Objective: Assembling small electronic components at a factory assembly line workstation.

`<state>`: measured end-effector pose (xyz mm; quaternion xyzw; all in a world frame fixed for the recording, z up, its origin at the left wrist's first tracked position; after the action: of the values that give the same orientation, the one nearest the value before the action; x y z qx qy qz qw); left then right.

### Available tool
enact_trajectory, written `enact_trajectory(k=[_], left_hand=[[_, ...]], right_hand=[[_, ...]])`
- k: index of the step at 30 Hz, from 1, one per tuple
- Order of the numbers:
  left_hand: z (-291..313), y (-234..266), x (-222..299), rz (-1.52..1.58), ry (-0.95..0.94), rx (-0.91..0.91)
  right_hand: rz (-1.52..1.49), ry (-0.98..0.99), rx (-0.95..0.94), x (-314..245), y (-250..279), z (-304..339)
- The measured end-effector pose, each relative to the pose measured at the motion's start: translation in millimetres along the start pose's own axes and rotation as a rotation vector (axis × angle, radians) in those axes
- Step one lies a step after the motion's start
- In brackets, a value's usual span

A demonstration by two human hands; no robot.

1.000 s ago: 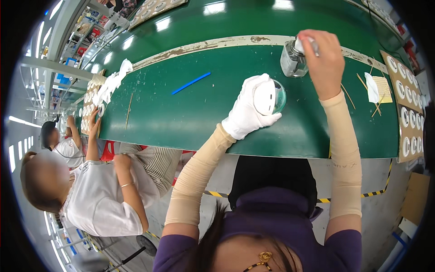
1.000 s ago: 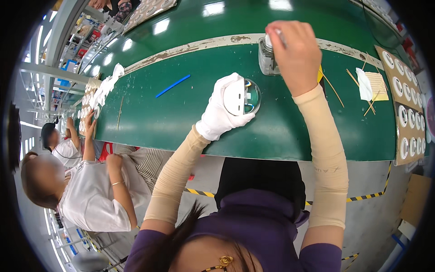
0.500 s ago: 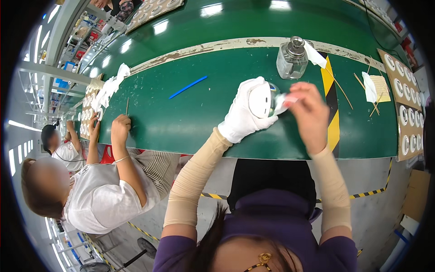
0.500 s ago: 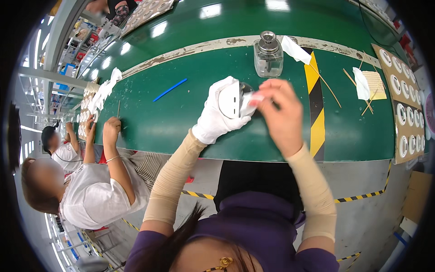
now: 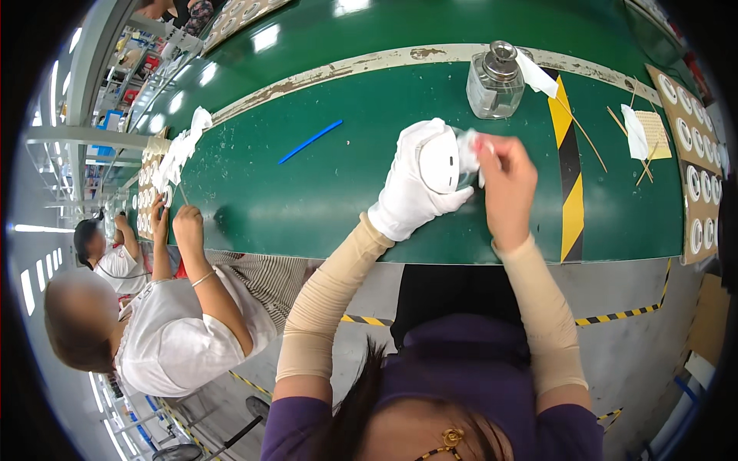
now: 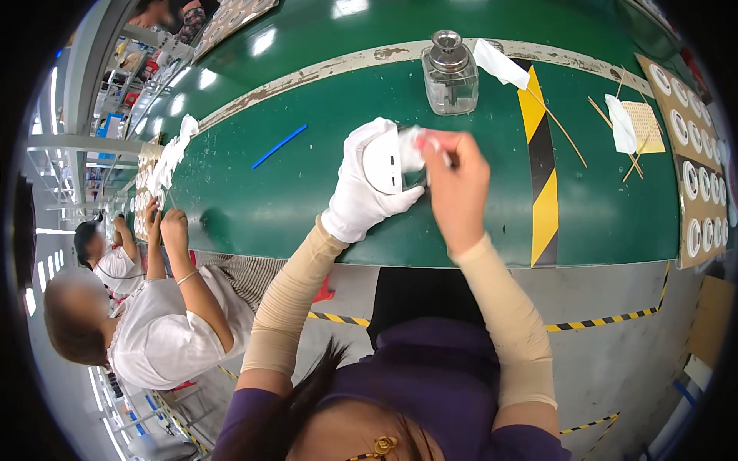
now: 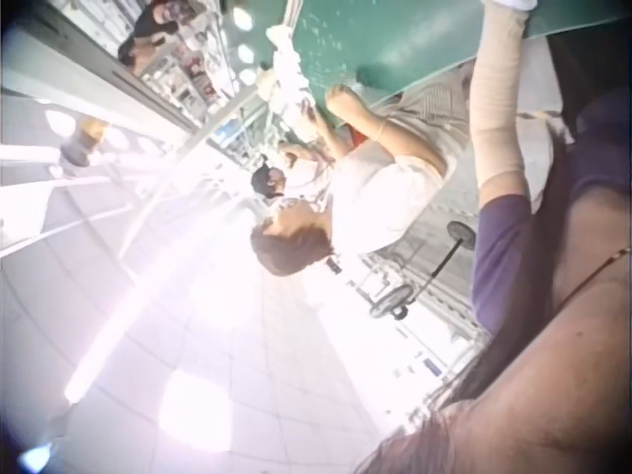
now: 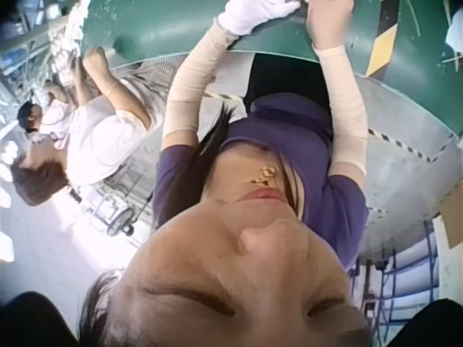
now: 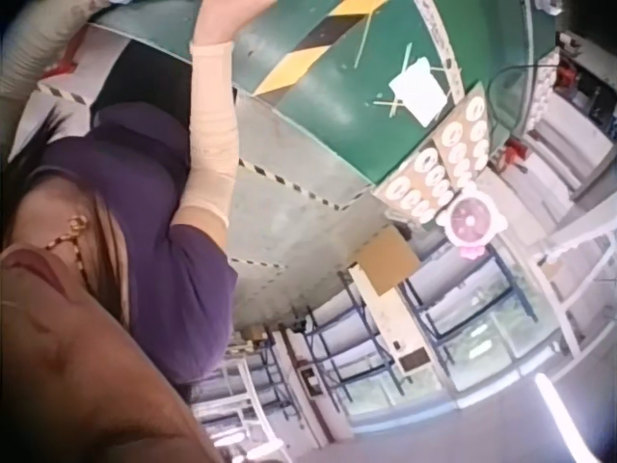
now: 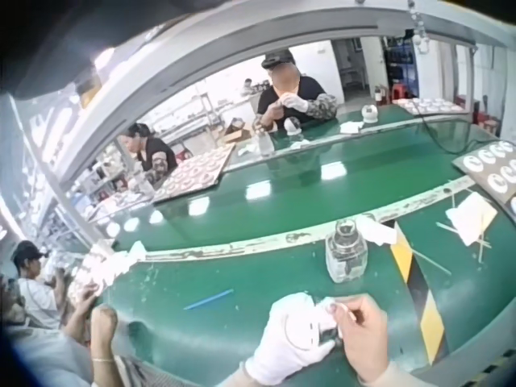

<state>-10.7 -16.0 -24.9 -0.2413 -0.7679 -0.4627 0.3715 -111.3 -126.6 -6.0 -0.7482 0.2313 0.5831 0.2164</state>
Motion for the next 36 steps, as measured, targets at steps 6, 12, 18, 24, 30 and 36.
enact_trajectory(k=[6,12,18,24,30,36], left_hand=[[-1,-3,-5,0.050,0.009,0.026],[-2,-6,-6,0.073,-0.001,0.058],[1,-3,-6,0.042,-0.013,-0.005],[-4,-2,1,-0.045,-0.033,0.030],[2,-5,-7,0.037,-0.025,0.035],[-3,-2,-7,-0.057,-0.072,0.016]], right_hand=[[-0.210,-0.074,0.009,0,-5,8],[-0.105,-0.103,-0.008,6,-1,-6],[-0.268,-0.032,0.012,4,-7,16],[-0.224,-0.164,-0.047,11,5,-5],[-0.253,-0.016,-0.086,5,-6,16],[-0.394,-0.207,0.008,15,2,4]])
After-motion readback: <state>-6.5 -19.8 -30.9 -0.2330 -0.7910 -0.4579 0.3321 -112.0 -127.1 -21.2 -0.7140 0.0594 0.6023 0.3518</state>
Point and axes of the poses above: each hand's wrist, its own z-axis away from the middle knuckle, its own y-axis out of the back of the hand, x = y × z, the point moved 1 cm from there along -z, towards the middle knuckle, and after that the axes turned 14 degrees about -x, right-handed, at the moved point
